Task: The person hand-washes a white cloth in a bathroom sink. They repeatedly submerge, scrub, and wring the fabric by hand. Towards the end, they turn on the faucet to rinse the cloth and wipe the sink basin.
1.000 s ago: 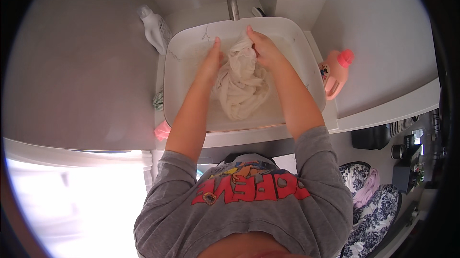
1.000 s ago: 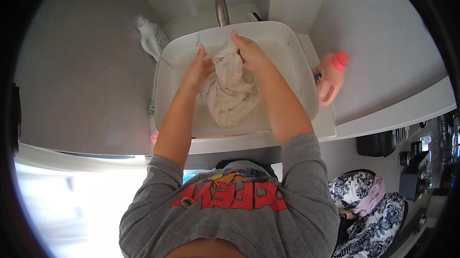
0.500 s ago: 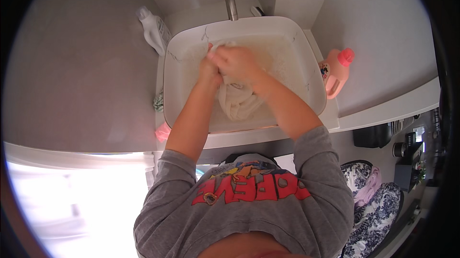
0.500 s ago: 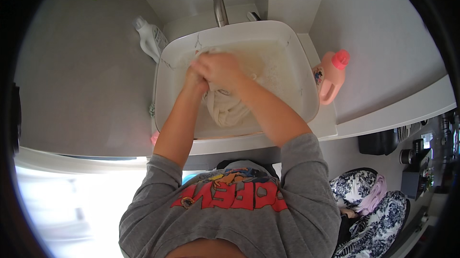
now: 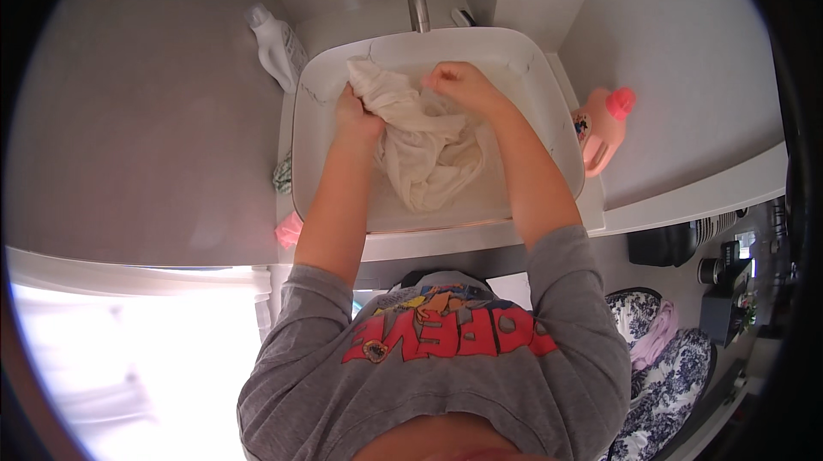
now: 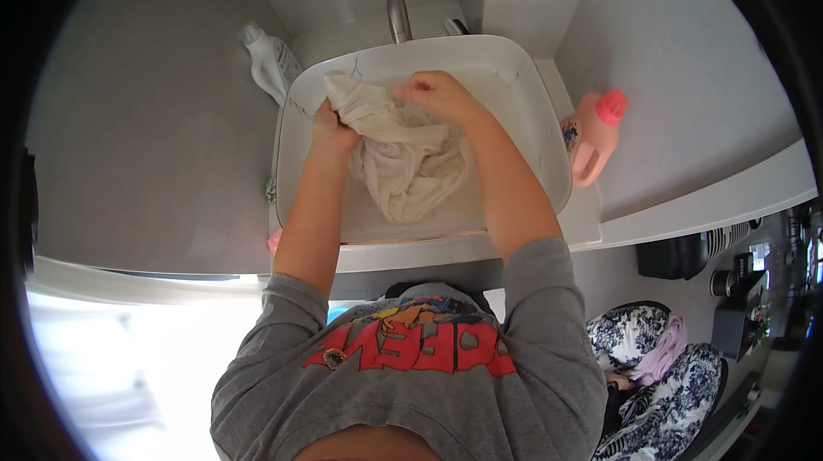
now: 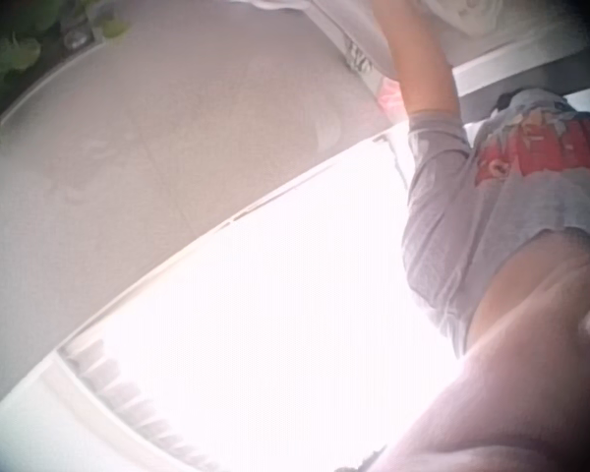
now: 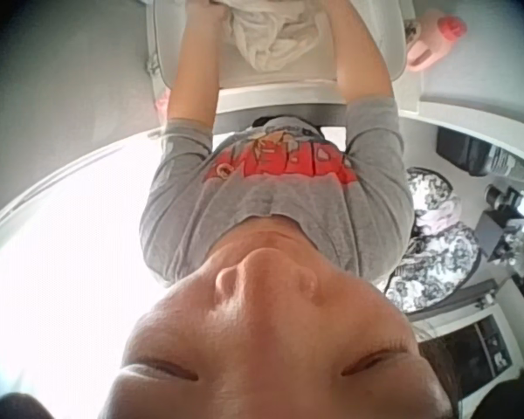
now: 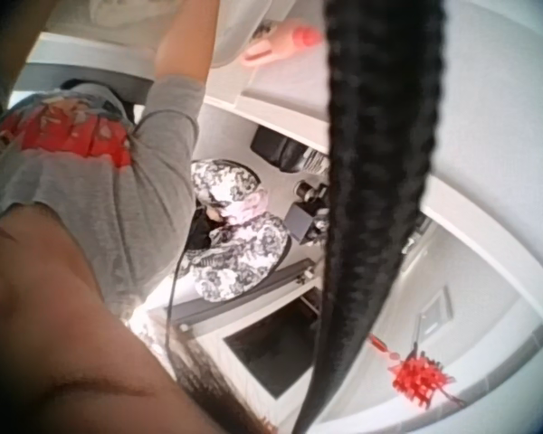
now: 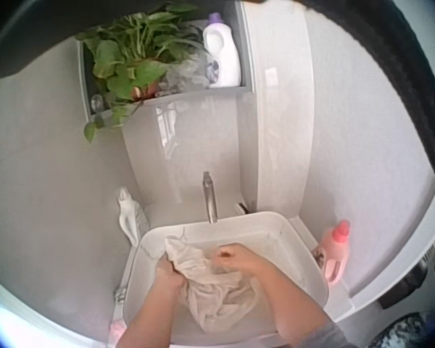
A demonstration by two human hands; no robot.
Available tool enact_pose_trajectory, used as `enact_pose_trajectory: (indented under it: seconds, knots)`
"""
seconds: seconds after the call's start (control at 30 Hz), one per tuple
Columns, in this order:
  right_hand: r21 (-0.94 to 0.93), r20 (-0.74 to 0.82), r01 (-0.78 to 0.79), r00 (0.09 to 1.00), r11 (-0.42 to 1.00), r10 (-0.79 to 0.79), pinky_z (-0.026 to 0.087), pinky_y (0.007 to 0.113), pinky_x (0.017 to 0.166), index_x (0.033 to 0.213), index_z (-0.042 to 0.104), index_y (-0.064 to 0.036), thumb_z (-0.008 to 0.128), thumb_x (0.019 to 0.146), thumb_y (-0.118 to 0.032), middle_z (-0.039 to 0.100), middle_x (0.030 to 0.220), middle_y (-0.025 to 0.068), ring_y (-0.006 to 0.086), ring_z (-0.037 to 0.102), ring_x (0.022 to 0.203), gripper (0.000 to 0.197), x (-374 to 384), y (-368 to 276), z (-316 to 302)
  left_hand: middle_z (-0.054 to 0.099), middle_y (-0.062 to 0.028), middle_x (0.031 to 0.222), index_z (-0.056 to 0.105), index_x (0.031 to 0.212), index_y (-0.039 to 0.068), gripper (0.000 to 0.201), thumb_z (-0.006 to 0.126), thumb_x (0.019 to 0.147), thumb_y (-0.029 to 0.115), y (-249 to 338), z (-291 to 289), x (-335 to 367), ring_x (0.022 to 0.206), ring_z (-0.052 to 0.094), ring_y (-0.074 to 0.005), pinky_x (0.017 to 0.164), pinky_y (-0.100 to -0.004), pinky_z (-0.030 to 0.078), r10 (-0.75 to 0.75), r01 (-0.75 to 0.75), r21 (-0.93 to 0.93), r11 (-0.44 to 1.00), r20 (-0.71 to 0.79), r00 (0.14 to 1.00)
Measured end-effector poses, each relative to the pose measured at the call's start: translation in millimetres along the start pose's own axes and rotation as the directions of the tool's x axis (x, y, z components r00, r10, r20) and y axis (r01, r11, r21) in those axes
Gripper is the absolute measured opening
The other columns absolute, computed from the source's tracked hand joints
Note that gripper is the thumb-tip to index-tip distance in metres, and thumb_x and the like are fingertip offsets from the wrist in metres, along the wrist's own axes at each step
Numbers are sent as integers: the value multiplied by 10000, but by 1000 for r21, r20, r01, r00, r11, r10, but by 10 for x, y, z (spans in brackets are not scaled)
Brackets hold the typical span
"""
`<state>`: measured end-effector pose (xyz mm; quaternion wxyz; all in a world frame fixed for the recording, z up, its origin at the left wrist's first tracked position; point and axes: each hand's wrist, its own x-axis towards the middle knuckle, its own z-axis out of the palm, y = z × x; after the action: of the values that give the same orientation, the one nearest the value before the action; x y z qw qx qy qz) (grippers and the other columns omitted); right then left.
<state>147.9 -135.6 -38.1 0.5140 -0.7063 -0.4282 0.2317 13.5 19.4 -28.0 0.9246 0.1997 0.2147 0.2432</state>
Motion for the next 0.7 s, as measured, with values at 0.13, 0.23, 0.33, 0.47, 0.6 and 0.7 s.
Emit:
enact_pose_trajectory:
  seconds: [0.13,0.23,0.33,0.47,0.6,0.7]
  knots:
    - [-268,298,32,953,963,51,443,320,736,922,624,-52,663,769,-395,638,873,86,200,584,833,378,-112,-241,144,528,-130,1166,472,1161,34,358,269,956,246,72,3,-8,1071,515,-308,946,-472,413,49,-50,-19,999,-72,996]
    - [-308,331,-93,923,947,198,437,311,802,1015,597,-57,664,761,-407,619,999,103,216,570,924,437,-109,-181,225,510,-121,1196,448,1189,38,391,241,966,285,81,-1,-18,1109,486,-295,982,-467,371,45,-47,-53,997,-23,999]
    - [-285,380,-101,901,953,209,413,280,716,1081,557,-50,658,777,-403,590,918,65,153,518,814,477,-142,-246,235,489,-128,1226,425,1211,30,421,224,970,311,81,14,-45,1150,451,-294,1016,-462,324,86,-85,-87,993,15,996]
    - [-161,292,-168,933,973,209,399,254,666,984,588,-52,627,818,-358,566,799,17,115,490,732,350,-193,-388,190,439,-158,1285,394,1240,3,445,211,966,302,90,1,-48,1205,403,-308,1045,-473,277,151,-139,-115,984,102,983]
    - [57,136,-101,986,993,92,367,235,608,859,596,-50,577,859,-289,496,692,-33,77,423,656,240,-70,-235,66,479,-150,1240,417,1216,4,433,221,966,298,127,5,-55,1176,433,-298,1031,-458,306,157,-137,-136,981,142,977]
    - [181,13,13,1000,983,-15,336,218,568,817,582,-54,541,885,-231,443,650,-67,50,379,616,194,-82,-344,43,510,-130,1176,430,1185,5,379,275,963,270,146,3,-44,1105,480,-274,973,-433,374,184,-172,-137,976,79,980]
